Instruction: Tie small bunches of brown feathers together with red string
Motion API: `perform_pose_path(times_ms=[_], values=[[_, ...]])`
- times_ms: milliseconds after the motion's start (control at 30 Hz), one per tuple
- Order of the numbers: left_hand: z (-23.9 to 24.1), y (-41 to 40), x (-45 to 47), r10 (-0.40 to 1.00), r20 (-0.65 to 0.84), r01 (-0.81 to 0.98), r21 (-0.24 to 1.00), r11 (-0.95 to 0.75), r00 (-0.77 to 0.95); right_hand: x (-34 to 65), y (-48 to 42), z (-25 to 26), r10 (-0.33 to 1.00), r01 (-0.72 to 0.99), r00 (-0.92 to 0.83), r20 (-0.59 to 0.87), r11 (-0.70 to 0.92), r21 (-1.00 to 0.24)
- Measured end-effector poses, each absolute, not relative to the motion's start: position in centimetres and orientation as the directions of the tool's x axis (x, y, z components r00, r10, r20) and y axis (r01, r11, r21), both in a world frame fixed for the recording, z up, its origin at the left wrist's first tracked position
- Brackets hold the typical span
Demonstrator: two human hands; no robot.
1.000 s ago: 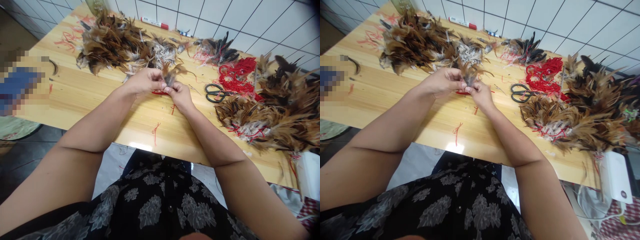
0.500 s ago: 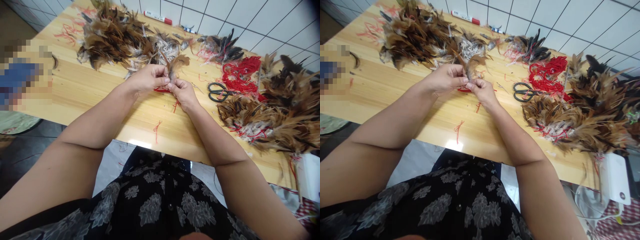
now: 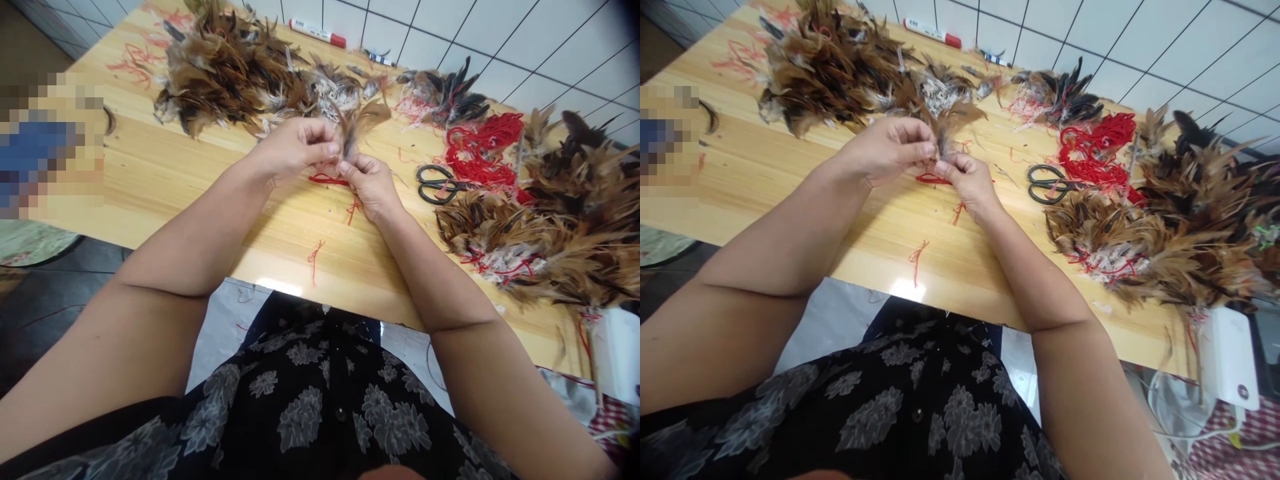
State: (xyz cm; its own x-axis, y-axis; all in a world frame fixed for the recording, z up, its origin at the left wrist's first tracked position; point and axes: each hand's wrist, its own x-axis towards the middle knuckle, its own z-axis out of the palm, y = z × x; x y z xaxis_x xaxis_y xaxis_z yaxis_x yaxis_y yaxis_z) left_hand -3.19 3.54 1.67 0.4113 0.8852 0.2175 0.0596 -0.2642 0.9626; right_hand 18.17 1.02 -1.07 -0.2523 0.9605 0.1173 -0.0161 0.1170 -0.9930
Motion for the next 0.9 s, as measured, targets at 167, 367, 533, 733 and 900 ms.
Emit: perform_pose_path(times_ms=[167,367,533,733,900], values=[[1.8,5.1,-5.0,0.937,0.339,0.286,0.892,-0.349,0.084,19.7,3.2,-2.5,0.98,0.048,-0.121,0.157,0.164,-0.985],[1.4,5.8,-6.6,0.924,0.365,0.639,0.685,-0.349,0.114,21.3,4.8,-3.8,0.99,0.1,0.027,0.135,0.132,-0.986],[0.8,5.8,-6.7,0.913,0.395,0.723,0.6,-0.343,0.104,21.3,4.5,-4.1,0.984,0.08,0.054,0.169,0.165,-0.983],[0.0,3.7,-3.6,0.853,0.386,0.691,0.509,-0.513,0.35,21.2,4.2,-4.1,0.965,0.115,0.062,0.255,0.247,-0.962],[-0.3,2.0,-1.3,0.856,0.286,0.707,0.482,-0.518,0.431,21.4,4.1,-3.3,0.927,0.223,0.084,0.366,0.34,-0.914]])
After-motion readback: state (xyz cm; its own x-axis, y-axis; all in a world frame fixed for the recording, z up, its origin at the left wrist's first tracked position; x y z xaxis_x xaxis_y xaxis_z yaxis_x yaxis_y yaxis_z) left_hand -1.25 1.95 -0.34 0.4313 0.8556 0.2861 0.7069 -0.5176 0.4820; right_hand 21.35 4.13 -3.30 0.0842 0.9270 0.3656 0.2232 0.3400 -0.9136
